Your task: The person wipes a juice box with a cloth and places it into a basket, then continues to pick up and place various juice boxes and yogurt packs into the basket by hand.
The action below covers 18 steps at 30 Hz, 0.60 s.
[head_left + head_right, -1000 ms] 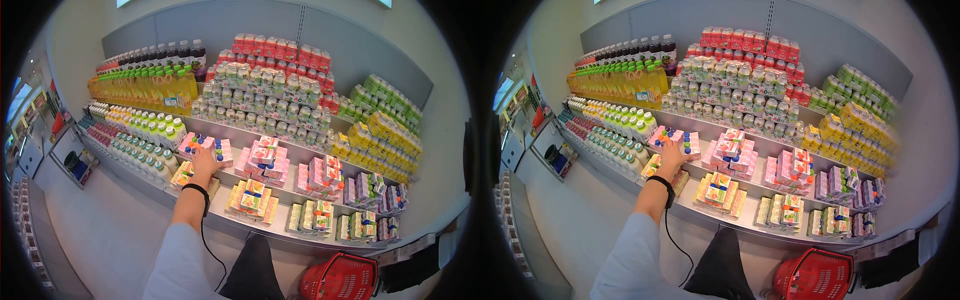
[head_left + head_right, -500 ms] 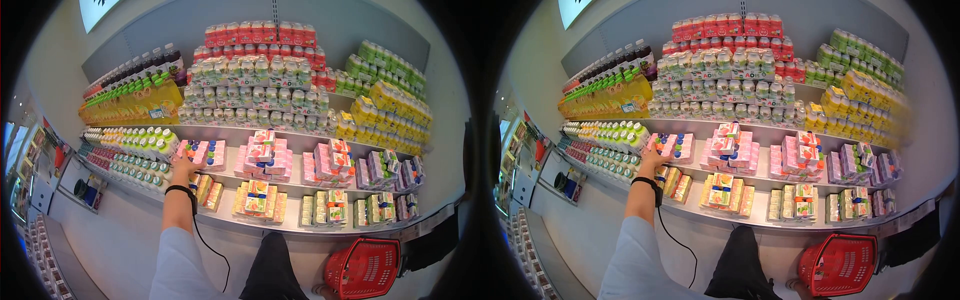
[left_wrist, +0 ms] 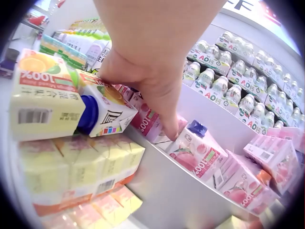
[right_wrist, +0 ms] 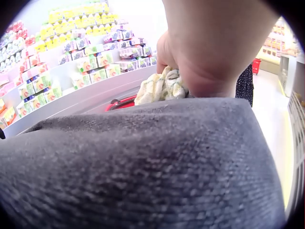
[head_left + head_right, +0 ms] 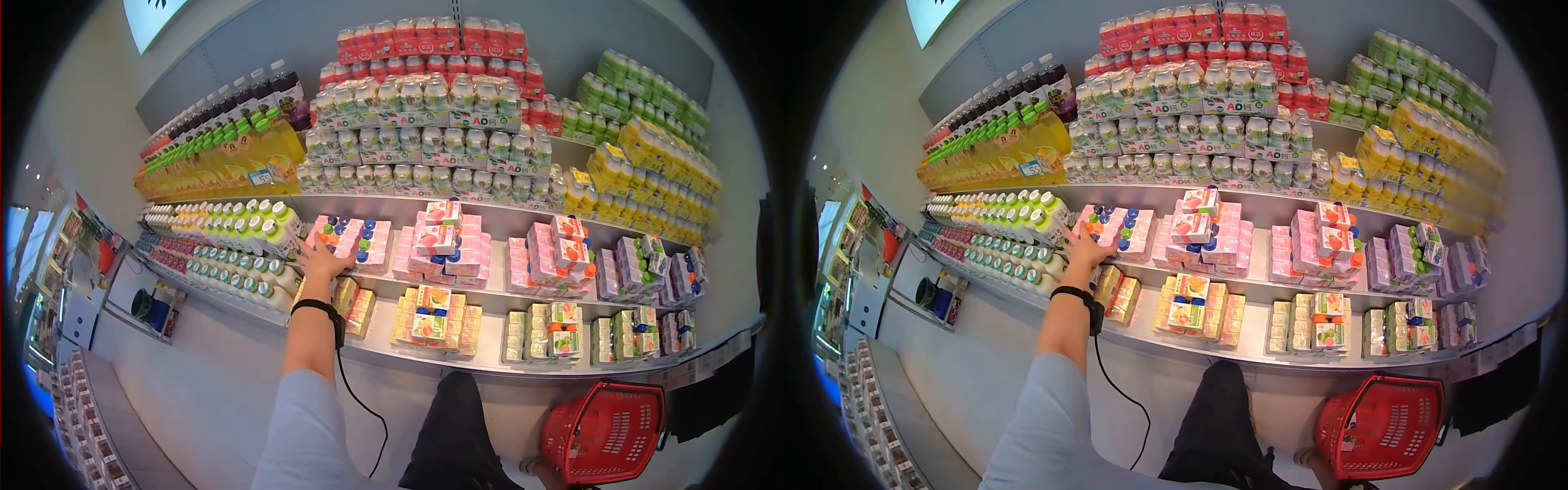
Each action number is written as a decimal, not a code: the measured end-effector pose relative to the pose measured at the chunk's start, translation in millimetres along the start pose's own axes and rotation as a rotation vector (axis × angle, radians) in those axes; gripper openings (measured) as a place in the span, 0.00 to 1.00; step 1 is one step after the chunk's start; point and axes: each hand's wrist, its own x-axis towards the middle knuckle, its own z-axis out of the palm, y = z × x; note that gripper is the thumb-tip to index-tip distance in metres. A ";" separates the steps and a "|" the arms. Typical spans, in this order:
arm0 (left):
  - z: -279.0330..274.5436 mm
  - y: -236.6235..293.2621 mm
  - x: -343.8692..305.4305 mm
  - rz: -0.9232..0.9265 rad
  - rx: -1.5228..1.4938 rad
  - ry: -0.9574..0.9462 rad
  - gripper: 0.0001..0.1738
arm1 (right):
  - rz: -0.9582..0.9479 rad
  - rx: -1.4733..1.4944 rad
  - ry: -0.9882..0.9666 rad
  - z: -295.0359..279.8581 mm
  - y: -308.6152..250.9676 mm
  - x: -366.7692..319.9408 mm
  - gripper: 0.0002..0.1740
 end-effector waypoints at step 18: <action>-26.9 -10.4 56.1 0.215 0.086 -0.237 0.68 | -0.056 0.024 0.129 -20.6 30.9 17.5 0.22</action>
